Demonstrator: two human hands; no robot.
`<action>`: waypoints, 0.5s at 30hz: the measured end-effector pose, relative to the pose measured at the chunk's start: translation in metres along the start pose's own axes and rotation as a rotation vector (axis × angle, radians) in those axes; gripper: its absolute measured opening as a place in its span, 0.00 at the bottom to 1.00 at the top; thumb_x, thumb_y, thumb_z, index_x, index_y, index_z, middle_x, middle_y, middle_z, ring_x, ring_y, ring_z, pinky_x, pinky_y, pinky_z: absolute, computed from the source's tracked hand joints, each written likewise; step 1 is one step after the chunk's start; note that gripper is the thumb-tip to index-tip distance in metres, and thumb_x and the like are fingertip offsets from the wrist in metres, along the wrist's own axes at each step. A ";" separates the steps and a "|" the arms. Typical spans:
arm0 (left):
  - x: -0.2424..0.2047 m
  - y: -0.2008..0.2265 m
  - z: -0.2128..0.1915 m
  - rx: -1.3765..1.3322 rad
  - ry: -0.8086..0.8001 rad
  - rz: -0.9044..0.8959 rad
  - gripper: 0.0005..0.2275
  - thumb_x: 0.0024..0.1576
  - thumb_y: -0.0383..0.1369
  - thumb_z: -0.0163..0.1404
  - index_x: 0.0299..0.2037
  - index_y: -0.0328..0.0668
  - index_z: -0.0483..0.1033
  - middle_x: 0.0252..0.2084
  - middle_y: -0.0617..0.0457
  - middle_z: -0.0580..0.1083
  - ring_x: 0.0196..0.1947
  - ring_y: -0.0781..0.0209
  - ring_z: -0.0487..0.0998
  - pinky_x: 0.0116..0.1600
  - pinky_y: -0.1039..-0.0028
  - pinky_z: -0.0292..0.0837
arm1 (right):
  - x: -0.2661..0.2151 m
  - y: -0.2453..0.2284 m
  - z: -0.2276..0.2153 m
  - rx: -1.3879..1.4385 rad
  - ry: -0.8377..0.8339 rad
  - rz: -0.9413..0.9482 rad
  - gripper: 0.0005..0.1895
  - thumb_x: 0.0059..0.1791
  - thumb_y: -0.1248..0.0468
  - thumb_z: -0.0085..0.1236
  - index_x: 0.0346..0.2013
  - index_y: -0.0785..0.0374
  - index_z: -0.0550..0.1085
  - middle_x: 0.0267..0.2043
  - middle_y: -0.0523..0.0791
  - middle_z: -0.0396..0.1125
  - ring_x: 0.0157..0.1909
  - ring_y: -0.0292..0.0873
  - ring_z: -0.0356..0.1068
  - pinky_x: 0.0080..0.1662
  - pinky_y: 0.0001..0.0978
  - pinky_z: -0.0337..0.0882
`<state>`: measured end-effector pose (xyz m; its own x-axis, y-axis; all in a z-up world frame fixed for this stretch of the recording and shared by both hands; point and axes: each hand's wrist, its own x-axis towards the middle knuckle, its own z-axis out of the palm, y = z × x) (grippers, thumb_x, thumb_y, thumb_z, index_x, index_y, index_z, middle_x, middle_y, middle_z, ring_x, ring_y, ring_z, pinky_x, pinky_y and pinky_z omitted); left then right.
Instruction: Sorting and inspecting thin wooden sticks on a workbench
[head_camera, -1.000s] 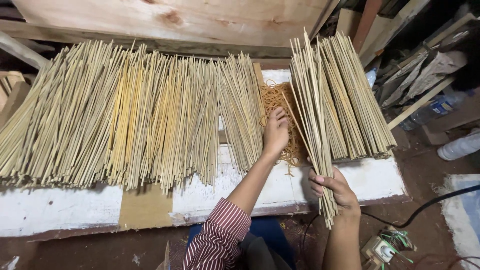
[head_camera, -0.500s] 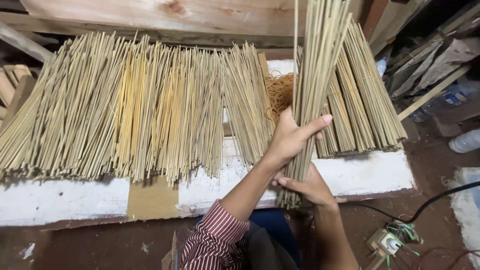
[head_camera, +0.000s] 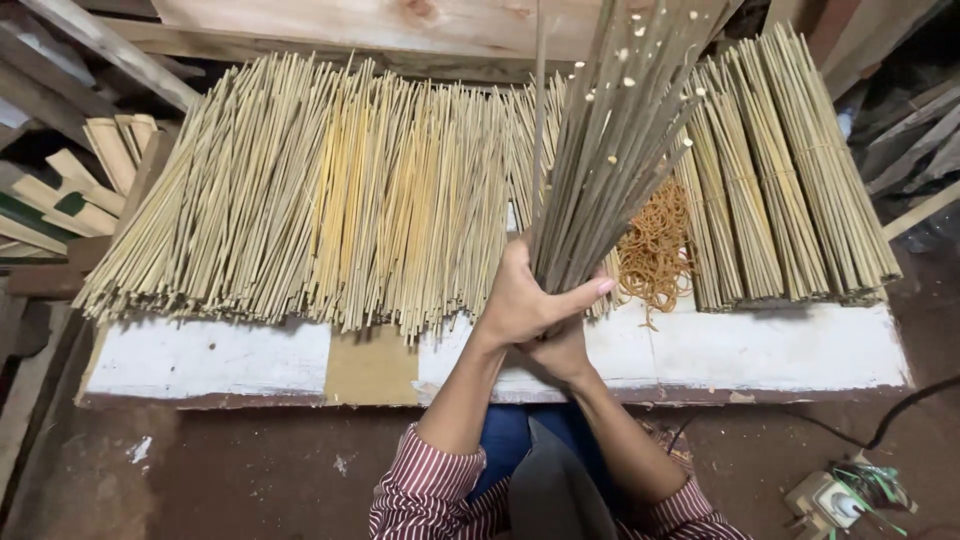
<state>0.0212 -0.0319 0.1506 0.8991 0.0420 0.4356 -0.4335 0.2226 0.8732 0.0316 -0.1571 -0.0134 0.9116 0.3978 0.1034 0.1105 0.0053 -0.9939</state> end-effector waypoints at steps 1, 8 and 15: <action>0.003 0.007 -0.002 -0.002 0.000 0.003 0.15 0.45 0.29 0.67 0.38 0.39 0.75 0.30 0.50 0.80 0.32 0.72 0.78 0.40 0.79 0.75 | 0.002 0.001 0.002 -0.011 0.000 -0.007 0.46 0.30 0.65 0.80 0.58 0.67 0.65 0.52 0.53 0.70 0.52 0.46 0.69 0.56 0.50 0.67; 0.003 0.012 -0.002 0.109 0.054 0.107 0.26 0.39 0.31 0.71 0.48 0.37 0.74 0.40 0.44 0.81 0.43 0.69 0.76 0.48 0.72 0.76 | 0.005 0.015 -0.002 -0.086 0.014 -0.045 0.41 0.30 0.64 0.80 0.53 0.65 0.68 0.47 0.52 0.71 0.48 0.45 0.70 0.52 0.47 0.68; -0.010 0.000 0.013 0.218 0.136 0.137 0.17 0.44 0.32 0.66 0.41 0.37 0.75 0.31 0.45 0.80 0.33 0.65 0.79 0.34 0.70 0.75 | -0.028 0.074 -0.055 -0.144 0.012 -0.069 0.36 0.31 0.64 0.79 0.48 0.64 0.70 0.42 0.51 0.72 0.43 0.43 0.71 0.47 0.44 0.69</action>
<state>0.0116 -0.0446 0.1497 0.8248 0.1909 0.5322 -0.5408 -0.0082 0.8411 0.0361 -0.2178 -0.0877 0.9044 0.3903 0.1721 0.2274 -0.0998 -0.9687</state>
